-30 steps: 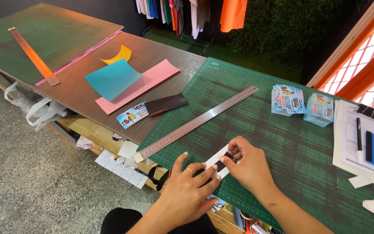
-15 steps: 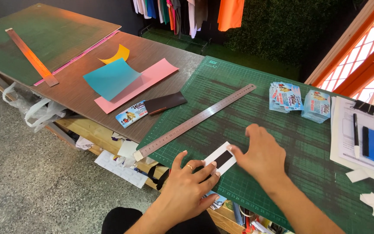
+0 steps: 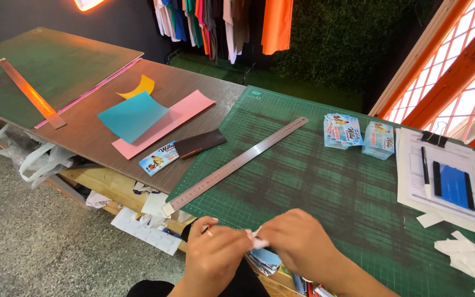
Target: Peeling printed stickers and adhering them to white paper backings on a cutting mat
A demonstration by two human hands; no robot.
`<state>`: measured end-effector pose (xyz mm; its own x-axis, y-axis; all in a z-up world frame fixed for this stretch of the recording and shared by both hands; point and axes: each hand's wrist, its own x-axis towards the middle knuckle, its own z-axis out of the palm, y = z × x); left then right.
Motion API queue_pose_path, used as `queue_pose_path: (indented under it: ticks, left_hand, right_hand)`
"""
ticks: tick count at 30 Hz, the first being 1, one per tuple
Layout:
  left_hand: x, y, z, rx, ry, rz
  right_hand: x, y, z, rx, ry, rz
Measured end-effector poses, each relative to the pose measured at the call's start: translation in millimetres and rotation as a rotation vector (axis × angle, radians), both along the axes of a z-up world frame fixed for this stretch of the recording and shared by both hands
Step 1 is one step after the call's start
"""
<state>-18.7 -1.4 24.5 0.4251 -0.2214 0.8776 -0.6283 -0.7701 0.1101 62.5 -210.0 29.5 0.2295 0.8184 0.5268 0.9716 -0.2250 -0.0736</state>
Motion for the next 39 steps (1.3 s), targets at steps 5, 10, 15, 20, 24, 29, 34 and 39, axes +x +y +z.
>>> queue_pose_path:
  ticks: [5,10,15,20,24,29,34,39]
  left_hand:
    - [21.3,-9.8,17.0,-0.759,0.545,-0.150]
    - [52.7,-30.6,21.5,-0.811,0.921,-0.141]
    - [72.1,-52.7,0.3,-0.738,1.056,-0.167]
    - [92.9,-56.2,-11.7,-0.375,0.829,-0.151]
    - [105.8,-61.5,-6.0,-0.270,0.777,-0.106]
    - [117.9,-58.1,-16.8,-0.246,0.637,-0.063]
    - [120.1,-56.0,-27.5,-0.293,0.594,-0.016]
    - [120.0,-58.2,-27.5,-0.312,0.517,-0.008]
  right_hand:
    - [29.2,-11.4,30.6,0.448,1.277,-0.623]
    - [42.1,-13.2,35.1,0.753,1.472,-0.613]
    - [59.9,-32.6,46.3,0.726,1.435,-0.638]
    - [122.2,-92.5,70.8,0.654,0.968,-1.009]
    - [243.8,-154.3,53.0,0.071,0.147,-0.693]
    - [291.3,-119.5,53.8,-0.638,-0.029,-0.503]
    - [295.8,-102.9,57.0,-0.739,0.040,-0.567]
    - [294.0,-96.6,69.2,-0.551,0.271,-0.755]
